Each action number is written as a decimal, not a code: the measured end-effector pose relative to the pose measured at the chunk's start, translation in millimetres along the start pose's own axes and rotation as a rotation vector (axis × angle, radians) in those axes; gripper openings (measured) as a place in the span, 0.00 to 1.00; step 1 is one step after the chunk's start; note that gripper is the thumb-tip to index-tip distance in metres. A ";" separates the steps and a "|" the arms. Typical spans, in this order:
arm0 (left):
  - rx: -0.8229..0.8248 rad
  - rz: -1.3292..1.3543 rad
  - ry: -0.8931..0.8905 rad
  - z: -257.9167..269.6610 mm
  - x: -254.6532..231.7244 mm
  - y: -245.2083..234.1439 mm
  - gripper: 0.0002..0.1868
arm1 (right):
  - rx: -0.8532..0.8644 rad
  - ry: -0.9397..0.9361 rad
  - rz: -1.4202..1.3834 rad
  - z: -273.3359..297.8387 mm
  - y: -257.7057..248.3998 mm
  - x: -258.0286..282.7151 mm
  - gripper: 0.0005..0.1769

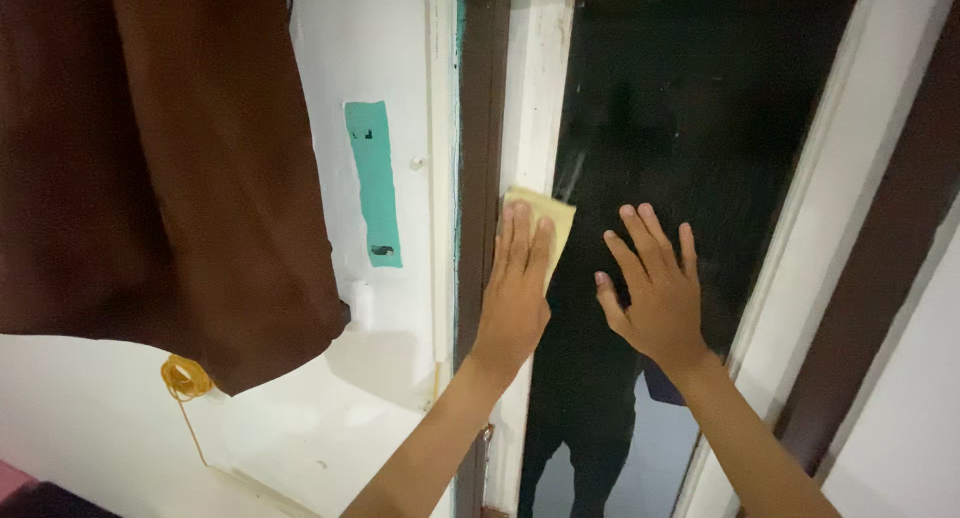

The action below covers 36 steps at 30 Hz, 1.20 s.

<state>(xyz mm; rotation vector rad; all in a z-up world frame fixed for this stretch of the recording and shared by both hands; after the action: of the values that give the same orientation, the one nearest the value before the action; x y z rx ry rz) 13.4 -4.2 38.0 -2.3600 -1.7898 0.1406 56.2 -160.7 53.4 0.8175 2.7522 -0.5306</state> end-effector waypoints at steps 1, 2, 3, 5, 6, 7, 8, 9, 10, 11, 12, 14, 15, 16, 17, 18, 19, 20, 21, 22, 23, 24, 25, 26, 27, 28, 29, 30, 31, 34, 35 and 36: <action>0.009 -0.002 0.000 5.9 -0.5 -1.4 0.45 | 0.001 0.003 0.024 0.6 0.5 0.7 0.25; 0.039 0.047 -0.023 10.8 0.3 -2.2 0.45 | -0.001 0.007 0.049 1.2 1.0 1.8 0.25; 0.070 0.096 -0.046 14.8 0.4 -3.8 0.45 | -0.003 0.011 0.074 1.6 1.0 2.5 0.25; 0.074 0.223 -0.099 12.2 4.1 -10.8 0.43 | 0.001 0.009 0.080 0.4 1.8 2.8 0.25; 0.052 0.299 -0.132 9.5 7.8 -17.3 0.42 | 0.001 0.008 0.082 0.6 2.0 3.3 0.26; 0.030 0.375 -0.164 5.7 9.7 -23.0 0.40 | 0.000 0.011 0.087 0.8 1.8 3.0 0.26; -0.008 0.384 -0.138 -2.2 7.9 -29.2 0.41 | 0.002 0.016 0.089 1.6 1.9 3.2 0.26; -0.046 0.392 -0.112 -15.6 8.4 -33.5 0.42 | 0.005 0.020 0.092 2.2 2.0 3.2 0.26; -0.086 0.400 -0.087 -31.5 9.3 -37.0 0.43 | 0.011 0.016 0.095 1.9 2.7 2.6 0.27; -0.120 0.384 -0.043 -50.7 8.5 -38.5 0.44 | 0.018 0.012 0.099 1.0 4.1 2.0 0.28; -0.151 0.368 0.002 -71.1 8.0 -39.3 0.44 | 0.025 0.012 0.102 0.8 4.6 1.7 0.29; -0.292 0.197 0.109 -104.9 7.1 -46.1 0.44 | 0.028 0.031 0.107 1.2 4.0 1.1 0.27; -0.299 0.086 0.129 -125.7 8.8 -41.9 0.45 | 0.028 0.041 0.109 0.9 4.2 0.6 0.27; -0.304 -0.022 0.150 -145.5 10.0 -35.9 0.45 | 0.022 0.042 0.113 0.9 4.1 0.8 0.26; -0.309 -0.130 0.171 -157.7 9.6 -29.0 0.45 | 0.015 0.043 0.118 0.8 4.6 0.9 0.26; -0.287 -0.176 0.155 -162.1 11.2 -20.7 0.44 | 0.013 0.045 0.118 1.9 4.6 1.4 0.26; -0.264 -0.221 0.140 -164.5 12.4 -12.5 0.44 | 0.009 0.044 0.115 3.0 3.7 1.4 0.26; -0.244 -0.270 0.125 -165.8 14.7 -6.6 0.43 | 0.003 0.040 0.110 2.7 3.8 1.1 0.25; -0.236 -0.220 0.122 -161.3 15.7 -3.2 0.42 | -0.004 0.036 0.104 2.4 3.9 0.6 0.25; -0.226 -0.168 0.117 -150.9 14.9 -0.4 0.42 | -0.003 0.021 0.101 2.3 4.0 0.7 0.26; -0.216 -0.117 0.113 -140.7 13.3 1.7 0.42 | -0.002 0.006 0.097 2.0 3.8 0.5 0.26; -0.218 -0.136 0.109 -133.3 11.3 3.1 0.42 | -0.007 -0.004 0.095 1.4 4.0 0.8 0.27; -0.219 -0.155 0.105 -126.4 9.1 4.1 0.42 | -0.016 0.003 0.104 0.8 3.4 0.0 0.26; -0.217 -0.177 0.090 -117.0 8.0 4.2 0.41 | -0.015 0.008 0.107 2.1 2.6 0.5 0.26; -0.200 -0.177 0.091 -108.6 7.4 3.7 0.41 | -0.013 0.012 0.110 3.3 2.5 1.7 0.25; -0.187 -0.175 0.096 -103.5 7.3 1.6 0.41 | -0.010 0.018 0.109 2.8 2.9 1.9 0.25; -0.175 -0.173 0.102 -101.0 7.5 -1.7 0.41 | -0.006 0.024 0.108 2.2 3.1 2.1 0.25; -0.147 -0.112 0.094 -101.8 8.7 -4.9 0.41 | -0.003 0.027 0.109 1.7 2.4 2.0 0.25; -0.120 -0.050 0.086 -103.1 9.8 -9.4 0.42 | 0.001 0.033 0.104 2.2 1.7 3.1 0.25; -0.112 0.179 0.048 -120.4 14.9 -26.2 0.43 | -0.007 0.031 0.097 -0.1 0.3 3.3 0.26; -0.119 0.262 0.032 -128.8 17.0 -28.6 0.44 | -0.011 0.023 0.095 -1.2 1.1 2.8 0.26; -0.191 0.158 0.078 -139.5 15.2 -32.9 0.44 | -0.009 0.017 0.091 -1.5 1.4 3.0 0.26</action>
<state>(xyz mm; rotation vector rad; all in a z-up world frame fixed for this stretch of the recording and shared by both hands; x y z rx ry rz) 11.7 7.4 181.6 -2.5989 -1.6465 -0.1061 54.3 -157.6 53.5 0.9441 2.7150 -0.4959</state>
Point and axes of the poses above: each hand's wrist, its own z-axis away from the middle knuckle, its own y-axis out of the palm, x = y × z, the point moved 7 cm from there along -z, towards the middle knuckle, and after that the axes turned 15 degrees about -z, right-handed, at the moved point
